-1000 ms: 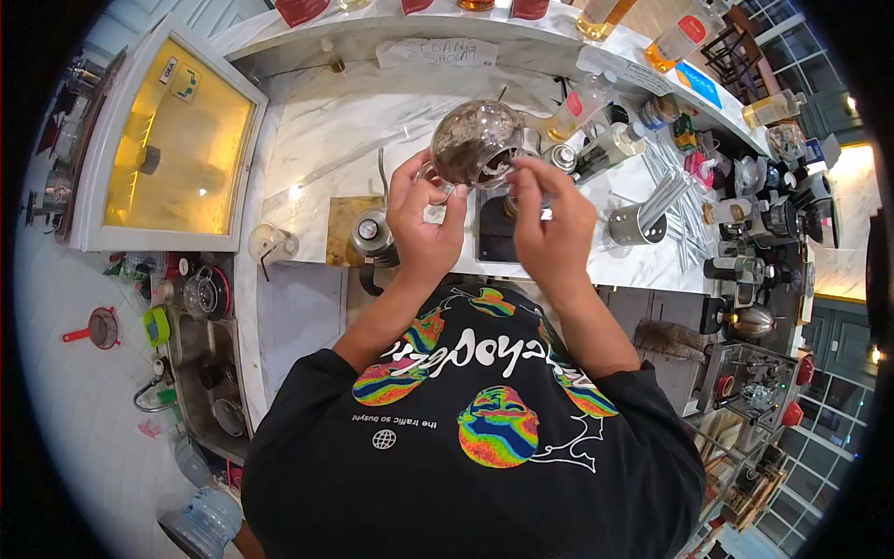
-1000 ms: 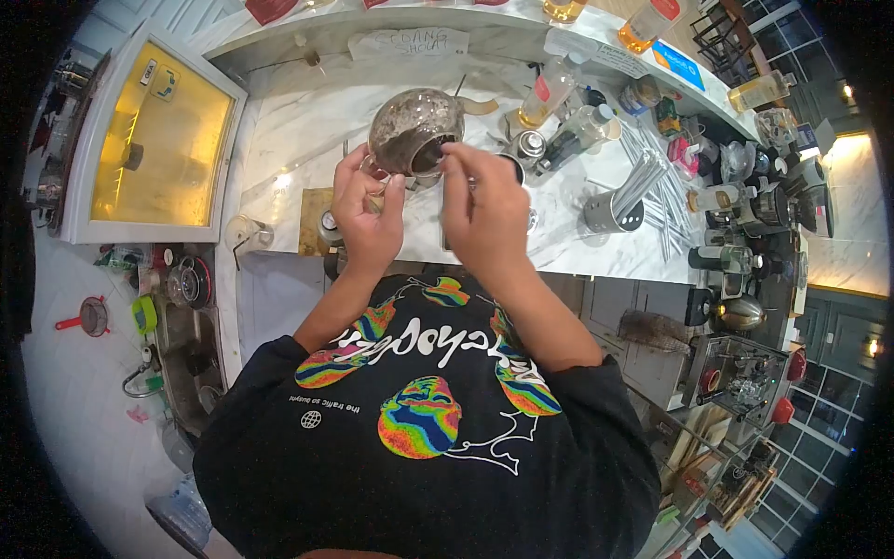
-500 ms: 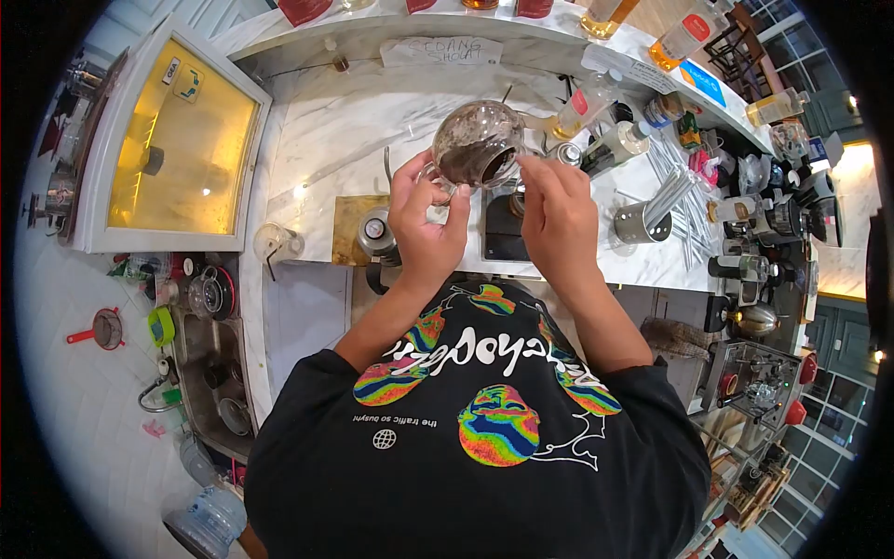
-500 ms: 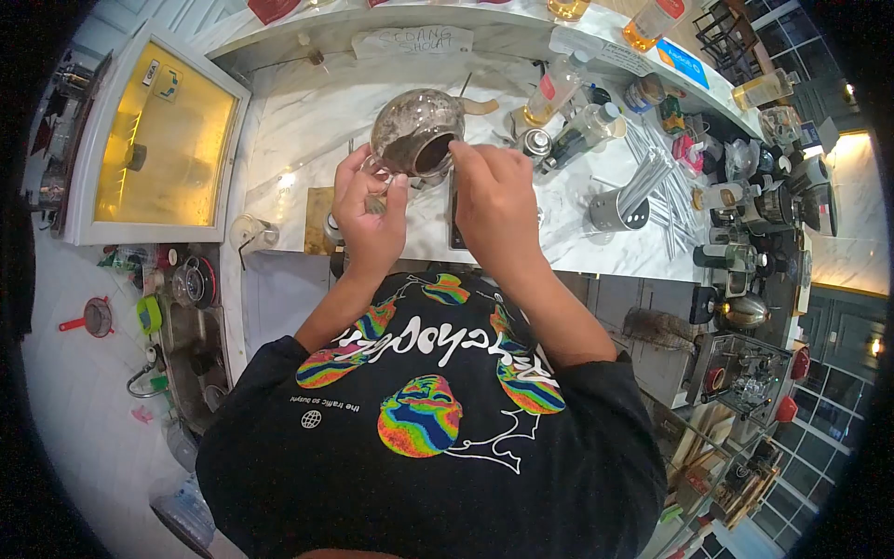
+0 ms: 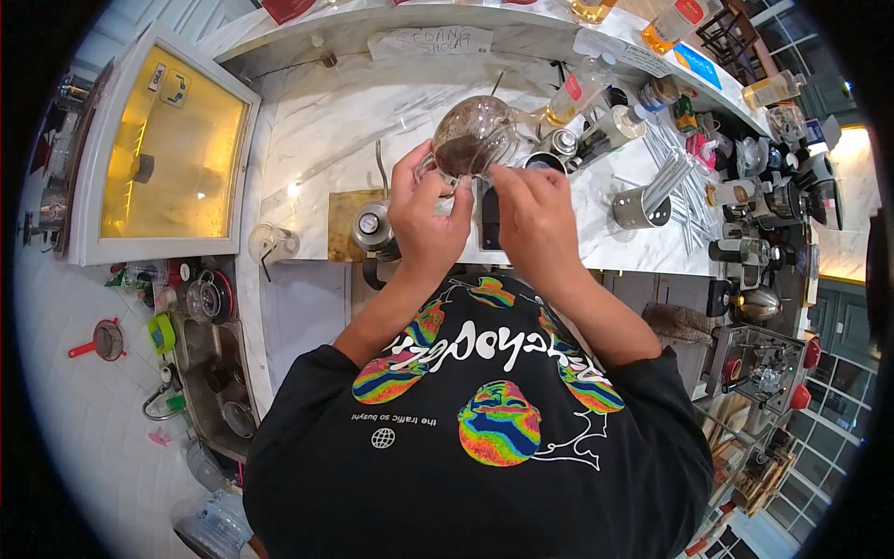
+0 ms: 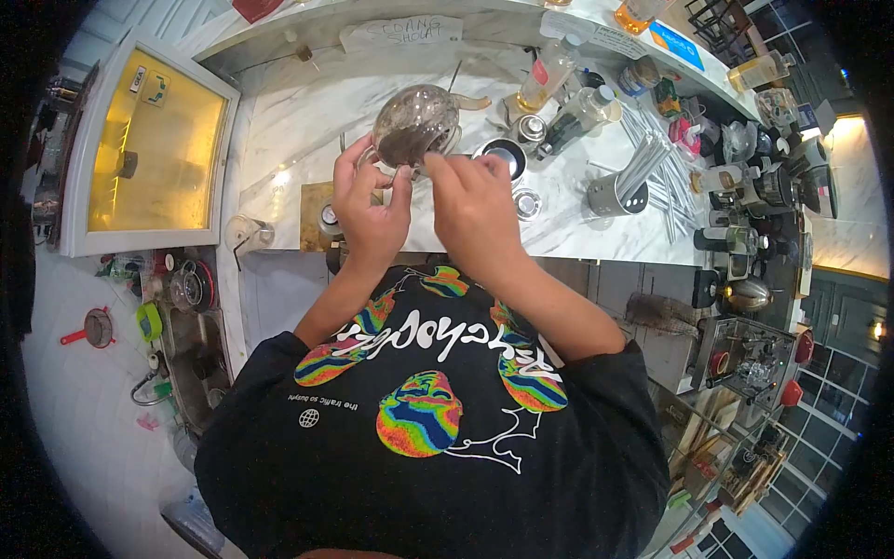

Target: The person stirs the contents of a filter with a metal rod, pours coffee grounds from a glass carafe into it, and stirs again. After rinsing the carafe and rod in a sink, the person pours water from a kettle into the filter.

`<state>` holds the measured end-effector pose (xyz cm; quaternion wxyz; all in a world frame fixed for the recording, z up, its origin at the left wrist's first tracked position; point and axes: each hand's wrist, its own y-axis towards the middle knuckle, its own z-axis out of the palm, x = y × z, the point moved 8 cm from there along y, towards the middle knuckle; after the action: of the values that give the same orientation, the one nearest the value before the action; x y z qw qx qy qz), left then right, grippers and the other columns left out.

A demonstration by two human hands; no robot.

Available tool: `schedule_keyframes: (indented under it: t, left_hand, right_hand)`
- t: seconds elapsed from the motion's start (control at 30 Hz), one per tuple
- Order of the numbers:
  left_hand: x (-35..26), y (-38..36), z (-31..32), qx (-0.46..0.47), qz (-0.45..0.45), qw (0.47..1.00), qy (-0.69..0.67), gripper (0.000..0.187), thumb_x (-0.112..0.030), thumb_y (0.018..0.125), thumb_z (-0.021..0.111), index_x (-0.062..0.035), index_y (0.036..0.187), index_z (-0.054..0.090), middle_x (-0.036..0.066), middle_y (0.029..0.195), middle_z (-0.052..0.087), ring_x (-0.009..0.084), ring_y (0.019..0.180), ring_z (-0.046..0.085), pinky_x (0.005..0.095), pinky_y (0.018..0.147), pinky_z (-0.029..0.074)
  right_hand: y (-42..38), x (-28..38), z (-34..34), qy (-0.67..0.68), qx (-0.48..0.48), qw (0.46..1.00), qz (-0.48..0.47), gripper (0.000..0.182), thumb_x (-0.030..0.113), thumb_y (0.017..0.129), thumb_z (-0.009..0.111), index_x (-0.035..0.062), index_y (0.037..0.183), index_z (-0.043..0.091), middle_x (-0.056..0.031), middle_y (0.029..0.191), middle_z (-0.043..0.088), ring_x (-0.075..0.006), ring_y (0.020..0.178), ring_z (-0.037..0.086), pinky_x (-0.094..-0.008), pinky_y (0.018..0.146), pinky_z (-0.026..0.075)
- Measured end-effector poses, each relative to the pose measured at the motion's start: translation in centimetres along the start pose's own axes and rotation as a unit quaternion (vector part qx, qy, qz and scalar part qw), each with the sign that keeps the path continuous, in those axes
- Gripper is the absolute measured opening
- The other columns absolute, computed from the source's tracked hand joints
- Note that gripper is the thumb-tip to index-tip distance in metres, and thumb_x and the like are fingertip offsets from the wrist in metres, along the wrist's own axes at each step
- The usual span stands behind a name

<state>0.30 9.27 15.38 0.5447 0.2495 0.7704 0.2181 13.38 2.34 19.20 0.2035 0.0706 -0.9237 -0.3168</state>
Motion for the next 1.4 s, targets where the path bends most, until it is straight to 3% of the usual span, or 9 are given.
schedule_keyframes:
  t: [0.23,0.4,0.6,0.8,0.87,1.07,1.13,1.2,1.4]
  left_hand:
    - [0.3,-0.1,-0.3,0.003,-0.011,1.000,-0.006,0.023,-0.003,0.086,0.078,-0.0006,0.075,0.058,0.025,0.131,0.063,0.0351,0.112,0.070,0.0425,0.093,0.056]
    - [0.2,0.3,-0.7,0.008,-0.012,1.000,-0.004,0.022,-0.004,0.086,0.078,0.0000,0.077,0.058,0.025,0.132,0.063,0.0347,0.111,0.070,0.0420,0.092,0.056]
    - [0.7,0.7,-0.3,0.022,-0.007,1.000,0.001,0.022,-0.004,0.086,0.078,0.0006,0.078,0.059,0.024,0.131,0.065,0.0333,0.106,0.073,0.0399,0.088,0.058]
    - [-0.1,1.4,-0.2,0.039,0.013,0.999,0.008,0.021,-0.005,0.086,0.078,0.0009,0.079,0.059,0.023,0.131,0.066,0.0329,0.104,0.073,0.0396,0.087,0.058]
    - [-0.3,1.6,-0.2,0.037,0.019,0.999,0.006,0.021,-0.005,0.086,0.078,0.0009,0.079,0.059,0.023,0.131,0.066,0.0328,0.104,0.073,0.0400,0.088,0.057]
    - [-0.6,1.6,0.0,0.035,0.016,0.999,-0.019,0.021,-0.007,0.084,0.081,-0.0021,0.078,0.061,0.023,0.128,0.066,0.0365,0.105,0.071,0.0414,0.084,0.057]
    - [-0.4,1.5,0.1,0.043,0.000,0.999,-0.034,0.020,-0.007,0.084,0.080,-0.0022,0.078,0.062,0.023,0.128,0.066,0.0367,0.106,0.071,0.0418,0.086,0.057]
    - [-0.6,1.7,0.1,0.043,0.016,0.999,-0.020,0.021,-0.006,0.085,0.079,-0.0004,0.078,0.060,0.023,0.130,0.066,0.0348,0.107,0.072,0.0408,0.088,0.057]
    - [-0.8,1.4,-0.1,0.046,0.018,0.999,-0.011,0.023,-0.005,0.087,0.079,0.0011,0.078,0.058,0.023,0.132,0.065,0.0327,0.108,0.072,0.0399,0.091,0.058]
  right_hand:
    - [0.1,-0.1,0.3,-0.041,0.093,0.995,-0.020,0.037,-0.004,0.085,0.068,0.0016,0.121,0.066,-0.0085,0.103,0.071,-0.0258,0.096,0.066,-0.0431,0.092,0.045]
    - [1.7,-1.1,-1.8,-0.056,0.063,0.996,-0.040,0.041,-0.003,0.083,0.068,0.0035,0.124,0.066,-0.0088,0.109,0.070,-0.0250,0.101,0.066,-0.0439,0.095,0.044]
    - [1.0,0.0,-1.2,-0.096,0.205,0.960,-0.163,0.038,0.011,0.085,0.066,0.0055,0.123,0.062,-0.0052,0.100,0.064,-0.0233,0.098,0.064,-0.0465,0.095,0.043]
    - [1.9,-1.1,-2.6,-0.156,0.165,0.959,-0.168,0.037,0.012,0.085,0.065,0.0050,0.121,0.064,-0.0042,0.098,0.063,-0.0224,0.095,0.063,-0.0430,0.091,0.044]
    - [0.9,-0.9,-1.8,-0.098,0.229,0.956,-0.154,0.046,0.003,0.080,0.068,0.0049,0.126,0.065,-0.0062,0.112,0.068,-0.0230,0.101,0.065,-0.0420,0.093,0.044]
    - [2.0,-2.0,-3.1,-0.101,0.147,0.977,-0.114,0.043,0.001,0.081,0.067,0.0036,0.124,0.066,-0.0095,0.109,0.071,-0.0260,0.095,0.068,-0.0418,0.091,0.046]
    - [1.4,-1.5,-2.6,-0.104,0.175,0.973,-0.110,0.041,-0.001,0.081,0.067,0.0023,0.122,0.067,-0.0107,0.110,0.071,-0.0264,0.096,0.068,-0.0417,0.090,0.047]
    - [0.8,-0.6,-2.3,-0.061,0.177,0.972,-0.140,0.039,0.006,0.083,0.066,0.0013,0.122,0.063,-0.0078,0.100,0.069,-0.0243,0.093,0.068,-0.0406,0.088,0.046]
    - [1.4,-1.1,-2.8,-0.117,0.137,0.977,-0.111,0.038,0.006,0.084,0.065,0.0021,0.122,0.064,-0.0080,0.102,0.070,-0.0250,0.093,0.069,-0.0430,0.090,0.045]
